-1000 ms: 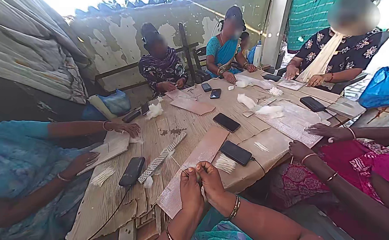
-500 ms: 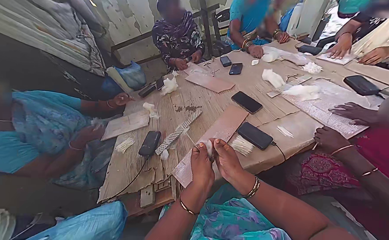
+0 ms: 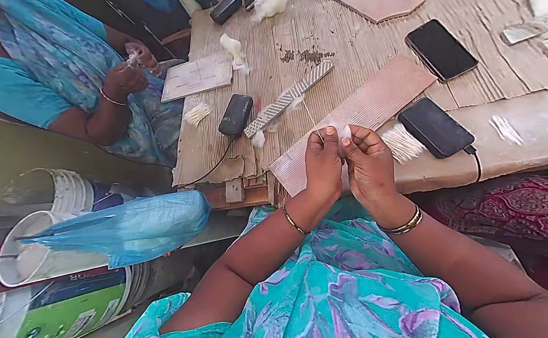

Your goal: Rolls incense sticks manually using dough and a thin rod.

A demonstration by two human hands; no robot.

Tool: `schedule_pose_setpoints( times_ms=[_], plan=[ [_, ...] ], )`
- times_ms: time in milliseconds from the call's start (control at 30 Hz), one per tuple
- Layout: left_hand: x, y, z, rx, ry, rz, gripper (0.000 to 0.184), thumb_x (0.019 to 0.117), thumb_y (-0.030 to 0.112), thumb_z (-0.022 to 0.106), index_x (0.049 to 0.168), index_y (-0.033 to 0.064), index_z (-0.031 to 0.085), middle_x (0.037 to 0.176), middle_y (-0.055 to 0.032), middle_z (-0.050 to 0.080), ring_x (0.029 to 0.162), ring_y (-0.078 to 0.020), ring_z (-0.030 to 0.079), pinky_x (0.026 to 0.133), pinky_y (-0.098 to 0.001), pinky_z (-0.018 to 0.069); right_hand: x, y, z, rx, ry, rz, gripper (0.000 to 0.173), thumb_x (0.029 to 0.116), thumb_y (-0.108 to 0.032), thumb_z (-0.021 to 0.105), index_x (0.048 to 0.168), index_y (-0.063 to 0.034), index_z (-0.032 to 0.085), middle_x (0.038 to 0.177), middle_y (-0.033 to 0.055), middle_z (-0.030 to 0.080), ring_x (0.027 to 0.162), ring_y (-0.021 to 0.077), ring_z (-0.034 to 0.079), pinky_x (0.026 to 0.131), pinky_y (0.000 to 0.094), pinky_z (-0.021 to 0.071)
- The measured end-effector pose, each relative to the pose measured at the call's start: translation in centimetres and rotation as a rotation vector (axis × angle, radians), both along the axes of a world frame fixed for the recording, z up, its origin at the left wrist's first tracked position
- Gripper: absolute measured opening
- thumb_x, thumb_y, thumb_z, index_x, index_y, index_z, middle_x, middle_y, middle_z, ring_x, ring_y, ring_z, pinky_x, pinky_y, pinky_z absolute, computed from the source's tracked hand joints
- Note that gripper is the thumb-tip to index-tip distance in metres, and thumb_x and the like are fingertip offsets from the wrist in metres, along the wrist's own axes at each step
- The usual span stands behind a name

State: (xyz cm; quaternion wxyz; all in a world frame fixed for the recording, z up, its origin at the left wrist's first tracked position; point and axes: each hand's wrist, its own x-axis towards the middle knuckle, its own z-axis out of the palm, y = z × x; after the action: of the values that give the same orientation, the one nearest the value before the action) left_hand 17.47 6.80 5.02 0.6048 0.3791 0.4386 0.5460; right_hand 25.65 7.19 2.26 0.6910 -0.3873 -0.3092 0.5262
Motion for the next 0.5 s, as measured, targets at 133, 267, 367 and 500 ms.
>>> schedule_pose_setpoints(
  times_ms=[133, 267, 367, 500],
  plan=[
    [-0.9, 0.5, -0.4, -0.034, 0.020, 0.013, 0.020, 0.1095, 0.043, 0.046, 0.107, 0.0239, 0.053, 0.083, 0.0056, 0.052, 0.064, -0.0003, 0.050, 0.058, -0.0143, 0.0423, 0.2, 0.4, 0.3, -0.143, 0.142, -0.025, 0.017, 0.0975, 0.004, 0.061, 0.110, -0.0075, 0.067, 0.096, -0.0012, 0.069, 0.082, 0.0060, 0.067, 0.078, 0.0212, 0.0584],
    [-2.9, 2.7, -1.3, -0.040, -0.022, 0.118, 0.017, 0.1103, 0.037, 0.047, 0.098, 0.0257, 0.050, 0.066, 0.0087, 0.040, 0.047, -0.0009, 0.032, 0.044, -0.0137, 0.0278, 0.7, 0.7, 0.5, -0.253, 0.170, -0.043, 0.019, 0.1000, 0.001, 0.059, 0.113, -0.0123, 0.066, 0.094, -0.0041, 0.066, 0.075, 0.0045, 0.065, 0.073, 0.0184, 0.0577],
    [-5.4, 6.3, -2.5, -0.022, -0.016, 0.284, 0.013, 0.1110, 0.022, 0.046, 0.099, 0.0182, 0.048, 0.071, 0.0059, 0.045, 0.051, -0.0027, 0.039, 0.047, -0.0170, 0.0341, 1.0, 1.1, 0.3, -0.299, 0.148, -0.059, 0.024, 0.1013, -0.002, 0.058, 0.120, -0.0164, 0.061, 0.091, -0.0053, 0.064, 0.076, 0.0051, 0.065, 0.073, 0.0201, 0.0573],
    [-11.6, 10.8, -5.5, 0.131, 0.650, 0.329, 0.017, 0.1077, 0.013, 0.050, 0.117, 0.0008, 0.058, 0.099, -0.0075, 0.060, 0.084, -0.0116, 0.058, 0.078, -0.0276, 0.0491, 1.4, 1.6, -0.1, -0.280, 0.121, -0.056, 0.026, 0.1016, -0.001, 0.056, 0.123, -0.0166, 0.060, 0.092, -0.0051, 0.065, 0.078, 0.0055, 0.066, 0.073, 0.0209, 0.0575]
  ],
)
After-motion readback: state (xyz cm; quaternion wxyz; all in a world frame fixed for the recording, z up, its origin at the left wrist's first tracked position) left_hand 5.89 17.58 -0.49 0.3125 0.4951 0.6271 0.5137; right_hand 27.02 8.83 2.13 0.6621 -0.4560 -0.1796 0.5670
